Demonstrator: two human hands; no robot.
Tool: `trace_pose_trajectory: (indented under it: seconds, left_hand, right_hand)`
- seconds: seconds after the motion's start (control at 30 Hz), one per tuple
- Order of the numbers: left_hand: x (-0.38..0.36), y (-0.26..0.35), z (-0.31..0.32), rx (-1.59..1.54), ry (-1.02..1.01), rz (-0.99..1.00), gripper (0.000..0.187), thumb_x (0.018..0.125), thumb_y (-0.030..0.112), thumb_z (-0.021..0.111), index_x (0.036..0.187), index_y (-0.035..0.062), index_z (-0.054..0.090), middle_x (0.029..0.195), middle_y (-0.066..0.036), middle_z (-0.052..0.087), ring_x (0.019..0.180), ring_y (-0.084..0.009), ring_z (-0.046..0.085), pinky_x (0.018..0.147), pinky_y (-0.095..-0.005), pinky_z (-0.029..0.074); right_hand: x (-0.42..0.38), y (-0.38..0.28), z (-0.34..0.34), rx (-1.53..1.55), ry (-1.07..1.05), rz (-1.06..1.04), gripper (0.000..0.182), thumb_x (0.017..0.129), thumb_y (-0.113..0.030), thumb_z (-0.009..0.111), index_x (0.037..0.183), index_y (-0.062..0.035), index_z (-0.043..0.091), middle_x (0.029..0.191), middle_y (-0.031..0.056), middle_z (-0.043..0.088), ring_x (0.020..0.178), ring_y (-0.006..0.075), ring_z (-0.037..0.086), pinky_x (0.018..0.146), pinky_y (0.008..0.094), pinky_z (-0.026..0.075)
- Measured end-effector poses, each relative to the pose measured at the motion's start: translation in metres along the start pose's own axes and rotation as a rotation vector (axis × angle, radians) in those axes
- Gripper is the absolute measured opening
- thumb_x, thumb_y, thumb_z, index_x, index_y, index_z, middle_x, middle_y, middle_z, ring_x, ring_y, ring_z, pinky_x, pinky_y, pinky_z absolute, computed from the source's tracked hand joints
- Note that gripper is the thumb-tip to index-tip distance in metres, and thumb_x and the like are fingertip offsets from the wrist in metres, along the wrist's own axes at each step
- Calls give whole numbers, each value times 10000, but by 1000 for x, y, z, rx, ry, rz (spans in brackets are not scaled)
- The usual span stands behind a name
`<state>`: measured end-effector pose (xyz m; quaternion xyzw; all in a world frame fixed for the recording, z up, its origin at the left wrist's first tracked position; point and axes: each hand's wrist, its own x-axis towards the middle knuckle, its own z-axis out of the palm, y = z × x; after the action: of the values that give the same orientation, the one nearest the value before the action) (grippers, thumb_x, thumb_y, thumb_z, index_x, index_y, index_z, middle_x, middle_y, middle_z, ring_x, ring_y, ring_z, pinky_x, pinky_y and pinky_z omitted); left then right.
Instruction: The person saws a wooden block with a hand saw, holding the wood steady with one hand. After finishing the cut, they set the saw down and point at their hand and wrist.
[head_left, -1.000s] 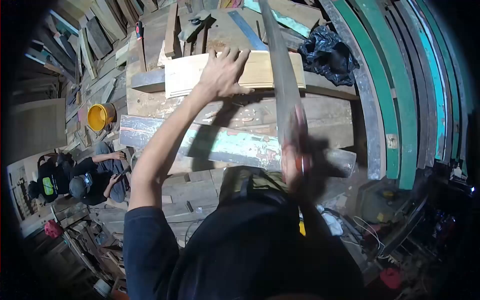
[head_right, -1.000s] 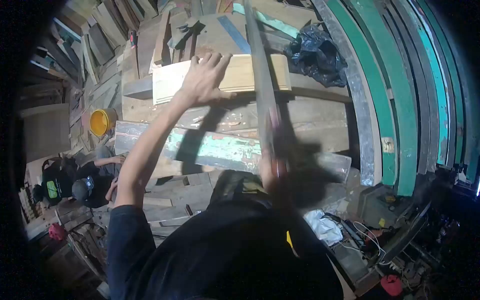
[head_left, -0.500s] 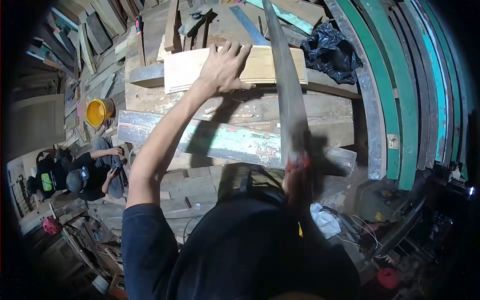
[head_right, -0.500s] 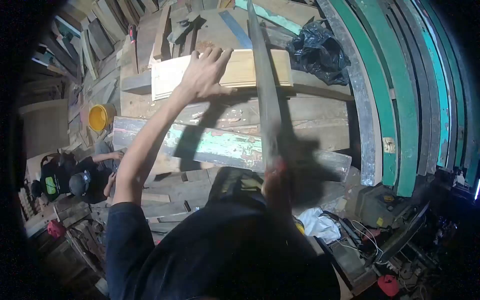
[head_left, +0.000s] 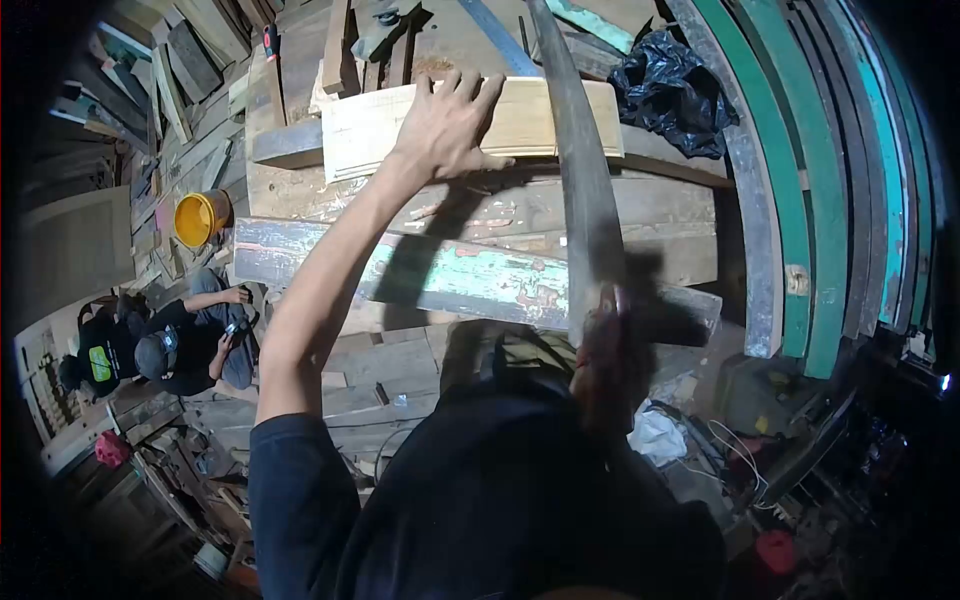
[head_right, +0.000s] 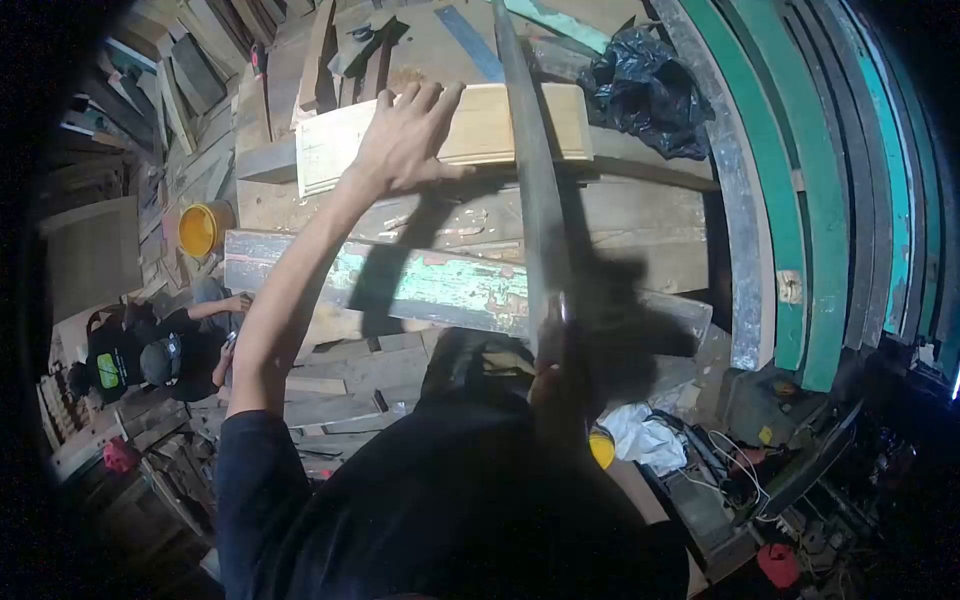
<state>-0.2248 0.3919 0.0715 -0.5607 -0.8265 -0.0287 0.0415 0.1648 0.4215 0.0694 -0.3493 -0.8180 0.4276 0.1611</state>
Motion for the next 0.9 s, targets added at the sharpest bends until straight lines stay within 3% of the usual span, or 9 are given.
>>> trace_pose_trajectory:
  seconds: [0.17, 0.27, 0.43, 0.63, 0.67, 0.7, 0.83, 0.87, 0.9]
  left_hand:
    - [-1, -4, 5, -14, 71, 38, 1140, 686, 683, 775, 1541, 53, 359, 1306, -202, 549, 1260, -368, 530, 968, -551, 433]
    - [2, -1, 1, -27, 6, -3, 1129, 707, 703, 751, 1544, 48, 370, 1303, -199, 553, 1248, -375, 530, 971, -557, 419]
    - [0, 0, 3, -6, 34, 9, 1134, 710, 707, 750, 1546, 41, 371, 1298, -198, 558, 1224, -367, 539, 960, -549, 420]
    - [1, -3, 10, -17, 50, 9, 1137, 712, 740, 728, 1538, 44, 375, 1308, -193, 554, 1228, -370, 535, 971, -565, 416]
    - [1, -5, 12, 24, 95, 40, 1132, 714, 761, 715, 1530, 51, 382, 1298, -180, 552, 1226, -363, 535, 967, -567, 415]
    - [-1, -4, 12, 8, 83, 36, 1132, 712, 760, 716, 1530, 53, 381, 1291, -176, 553, 1224, -365, 534, 972, -568, 415]
    - [2, -1, 9, 7, 46, 7, 1140, 701, 754, 724, 1529, 49, 382, 1248, -170, 557, 1210, -369, 537, 970, -558, 425]
    - [1, -2, 11, 18, 73, 16, 1141, 702, 758, 722, 1526, 44, 386, 1255, -174, 557, 1207, -369, 538, 971, -561, 426]
    - [-1, -2, 13, 28, 95, 33, 1142, 702, 762, 719, 1524, 40, 390, 1261, -179, 557, 1203, -369, 540, 971, -564, 427]
  right_hand:
    - [114, -9, 21, 111, -96, -39, 221, 1024, -196, 587, 1183, -51, 638, 863, 45, 629, 653, 138, 555, 575, 315, 456]
    - [108, -18, 20, 148, -101, 61, 224, 1025, -195, 583, 1189, -52, 638, 887, 54, 636, 669, 149, 562, 588, 318, 462]
    - [-8, -12, -17, -148, 10, -12, 229, 1028, -194, 577, 1198, -54, 640, 928, 69, 646, 695, 166, 573, 609, 324, 473]
    - [109, -22, 25, -532, 17, -304, 236, 1031, -193, 570, 1209, -57, 641, 977, 87, 658, 726, 188, 587, 634, 332, 487]
    - [105, -26, 25, -570, -24, -260, 237, 1031, -193, 568, 1211, -57, 641, 986, 90, 660, 731, 191, 589, 638, 333, 489]
    - [81, -18, 16, -162, -169, 95, 254, 1008, -193, 601, 1210, -43, 637, 1015, 143, 658, 845, 258, 621, 723, 367, 515]
    - [16, -28, 23, 285, 230, 318, 343, 1021, -99, 563, 1359, -53, 596, 996, 38, 633, 821, 102, 591, 638, 235, 458]
    - [13, -31, 16, -209, 174, 83, 351, 1022, -90, 559, 1369, -47, 587, 986, 39, 632, 813, 100, 591, 631, 234, 455]
    - [21, -17, 21, -198, 167, -46, 343, 1007, -66, 571, 1349, -43, 588, 957, 39, 622, 775, 95, 587, 607, 243, 452]
